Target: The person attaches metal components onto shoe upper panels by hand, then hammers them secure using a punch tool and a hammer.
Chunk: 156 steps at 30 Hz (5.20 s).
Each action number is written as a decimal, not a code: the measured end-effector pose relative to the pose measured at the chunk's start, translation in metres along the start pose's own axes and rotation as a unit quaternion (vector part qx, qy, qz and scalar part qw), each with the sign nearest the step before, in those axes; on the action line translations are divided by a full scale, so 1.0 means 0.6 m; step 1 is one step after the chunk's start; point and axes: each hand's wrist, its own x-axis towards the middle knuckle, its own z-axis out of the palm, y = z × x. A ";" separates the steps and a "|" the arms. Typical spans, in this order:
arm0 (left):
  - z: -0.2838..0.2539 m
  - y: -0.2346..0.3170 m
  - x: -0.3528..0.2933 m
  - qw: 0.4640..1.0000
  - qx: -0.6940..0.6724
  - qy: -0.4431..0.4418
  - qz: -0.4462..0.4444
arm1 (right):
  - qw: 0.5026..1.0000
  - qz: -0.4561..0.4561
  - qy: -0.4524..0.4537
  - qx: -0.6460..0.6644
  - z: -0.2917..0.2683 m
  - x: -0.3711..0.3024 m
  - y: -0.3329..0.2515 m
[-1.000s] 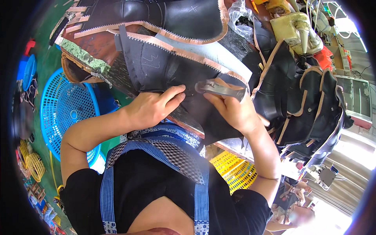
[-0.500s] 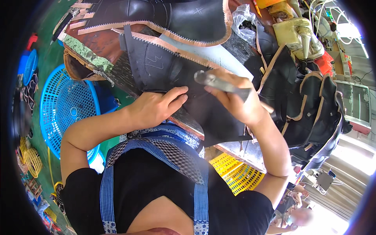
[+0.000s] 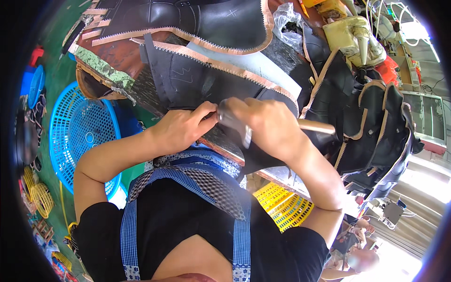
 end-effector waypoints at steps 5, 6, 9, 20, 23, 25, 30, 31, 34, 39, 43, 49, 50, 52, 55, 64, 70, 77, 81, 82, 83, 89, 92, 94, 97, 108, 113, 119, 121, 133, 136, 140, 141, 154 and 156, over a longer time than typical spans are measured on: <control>-0.013 -0.001 0.013 0.999 0.020 -0.021 0.028 | 0.997 0.023 0.069 0.020 0.020 -0.003 0.028; -0.012 -0.003 0.019 0.999 0.028 -0.032 0.021 | 0.988 -0.008 0.140 0.063 0.021 -0.006 0.033; -0.032 -0.002 0.043 0.995 0.063 -0.026 0.072 | 0.997 0.056 0.056 0.020 0.034 -0.030 0.043; -0.123 0.090 0.413 0.955 -0.036 -0.010 0.295 | 0.659 0.410 0.581 0.245 -0.100 -0.417 0.037; -0.052 0.114 0.567 0.955 0.002 -0.146 0.257 | 0.640 0.314 0.644 0.278 -0.093 -0.505 0.028; 0.058 0.111 0.648 0.941 0.101 -0.138 0.292 | 0.621 0.297 0.666 0.287 -0.070 -0.528 0.022; 0.138 0.124 0.678 0.878 0.104 -0.178 0.432 | 0.585 0.271 0.669 0.370 -0.016 -0.559 0.021; 0.133 0.125 0.673 0.871 0.138 -0.162 0.442 | 0.594 0.265 0.661 0.374 -0.011 -0.563 0.022; 0.054 0.166 0.634 0.845 0.189 -0.144 0.479 | 0.599 0.260 0.665 0.363 -0.002 -0.575 0.032; -0.145 0.236 0.624 0.876 0.103 -0.034 0.470 | 0.561 0.254 0.723 0.313 -0.003 -0.596 0.049; -0.124 0.153 0.740 0.945 -0.042 -0.033 0.322 | 0.574 0.188 0.744 0.284 -0.028 -0.614 0.046; 0.097 0.043 0.788 0.971 0.074 -0.190 0.122 | 0.580 0.201 0.733 0.294 -0.021 -0.610 0.041; 0.112 0.046 0.795 0.969 0.023 -0.217 0.114 | 0.591 0.208 0.722 0.294 -0.022 -0.610 0.038; 0.113 0.070 0.810 0.946 -0.008 -0.309 0.093 | 0.581 0.222 0.722 0.302 -0.028 -0.594 0.032; 0.117 0.096 0.827 0.931 0.058 -0.359 -0.037 | 0.578 0.223 0.722 0.307 -0.019 -0.590 0.043; 0.057 0.180 0.893 0.924 0.269 -0.222 0.157 | 0.608 0.238 0.658 0.375 -0.031 -0.518 0.056; 0.193 0.031 0.811 0.993 0.097 0.055 0.043 | 0.619 0.185 0.592 0.481 -0.039 -0.332 0.206; -0.092 0.005 0.494 0.981 0.028 0.134 0.140 | 0.585 0.212 0.526 0.580 -0.016 -0.319 0.273; -0.202 -0.042 0.278 0.961 0.033 0.274 -0.007 | 0.641 0.206 0.415 0.612 -0.022 -0.331 0.188; -0.217 -0.035 0.243 0.947 0.078 0.297 -0.098 | 0.668 0.198 0.373 0.613 -0.019 -0.336 0.180; -0.217 -0.062 0.226 0.945 0.075 0.302 -0.104 | 0.682 0.203 0.353 0.608 -0.022 -0.336 0.162; -0.182 -0.187 0.216 0.957 0.184 0.205 -0.088 | 0.783 0.249 0.302 0.483 -0.020 -0.326 0.085; -0.212 -0.162 0.216 0.966 0.120 0.196 -0.118 | 0.812 0.339 0.288 0.378 -0.013 -0.355 0.067; -0.257 -0.102 0.214 0.973 0.099 0.199 -0.057 | 0.848 0.332 0.325 0.253 -0.002 -0.383 0.064; -0.319 -0.003 0.207 0.987 -0.007 0.161 0.011 | 0.782 0.415 0.373 0.277 0.010 -0.417 0.035; 0.037 0.006 0.292 0.984 -0.097 -0.031 0.145 | 0.767 0.337 0.450 0.311 -0.001 -0.393 -0.062; -0.054 0.008 0.235 0.979 -0.190 -0.003 0.072 | 0.862 0.286 0.333 0.253 0.041 -0.330 -0.039; -0.008 -0.006 0.208 0.996 -0.028 -0.054 0.066 | 0.908 0.238 0.273 0.212 0.038 -0.235 0.019; -0.001 -0.014 0.211 0.995 -0.039 -0.055 0.072 | 0.917 0.207 0.278 0.199 0.040 -0.219 0.025; -0.043 -0.011 0.206 0.963 -0.261 -0.039 -0.048 | 0.943 0.212 0.221 0.131 0.055 -0.177 0.064; -0.066 -0.013 0.199 0.895 -0.438 0.065 -0.057 | 0.943 0.243 0.173 0.144 0.036 -0.172 0.068; -0.051 -0.042 0.175 0.755 -0.635 0.043 -0.159 | 0.929 0.234 0.166 0.233 0.057 -0.170 0.093; -0.028 -0.049 0.171 0.704 -0.688 0.075 -0.159 | 0.916 0.187 0.195 0.298 0.066 -0.179 0.102; 0.049 0.033 0.168 0.906 -0.338 0.157 -0.200 | 0.955 0.162 0.127 0.214 0.018 -0.187 0.098; 0.060 0.029 0.169 0.919 -0.304 0.164 -0.190 | 0.957 0.151 0.138 0.207 0.015 -0.186 0.098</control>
